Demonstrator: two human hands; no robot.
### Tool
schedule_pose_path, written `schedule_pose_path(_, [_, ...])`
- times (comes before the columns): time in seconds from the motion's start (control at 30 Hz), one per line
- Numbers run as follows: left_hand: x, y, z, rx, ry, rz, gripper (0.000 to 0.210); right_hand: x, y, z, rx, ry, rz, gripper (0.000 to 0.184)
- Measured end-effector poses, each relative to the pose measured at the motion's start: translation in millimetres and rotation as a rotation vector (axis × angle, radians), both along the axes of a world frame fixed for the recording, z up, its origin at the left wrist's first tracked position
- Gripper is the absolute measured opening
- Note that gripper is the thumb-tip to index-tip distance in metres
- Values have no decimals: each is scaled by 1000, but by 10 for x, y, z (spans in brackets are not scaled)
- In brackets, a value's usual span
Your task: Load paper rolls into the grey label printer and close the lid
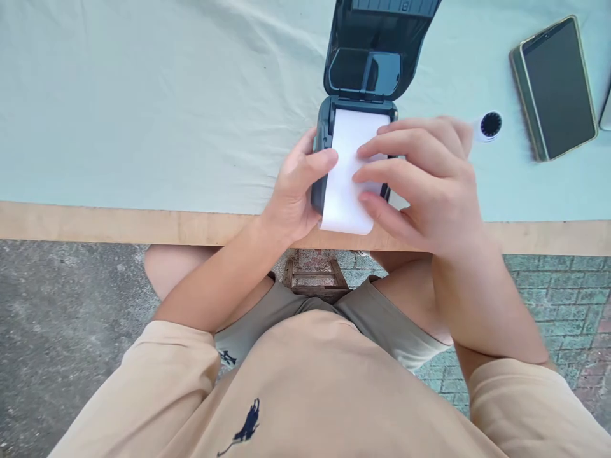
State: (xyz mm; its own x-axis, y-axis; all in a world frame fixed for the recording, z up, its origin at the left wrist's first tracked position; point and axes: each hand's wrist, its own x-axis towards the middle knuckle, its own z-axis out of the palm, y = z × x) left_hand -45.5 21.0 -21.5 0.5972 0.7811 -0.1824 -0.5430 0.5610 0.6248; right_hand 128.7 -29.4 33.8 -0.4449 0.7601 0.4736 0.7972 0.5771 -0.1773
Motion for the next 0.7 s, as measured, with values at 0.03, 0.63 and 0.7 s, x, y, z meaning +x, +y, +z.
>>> schedule_pose_path(0.03, [-7, -5, -6, 9, -7, 4, 40, 7, -7, -47, 24, 23, -16, 6])
schedule_pose_path(0.63, [5, -18, -166, 199, 145, 37, 68, 180, 85, -31, 112, 183, -162, 14])
schedule_pose_path(0.7, [11, -18, -180, 232, 168, 30, 73, 163, 58, 25, -9, 24, -204, 20])
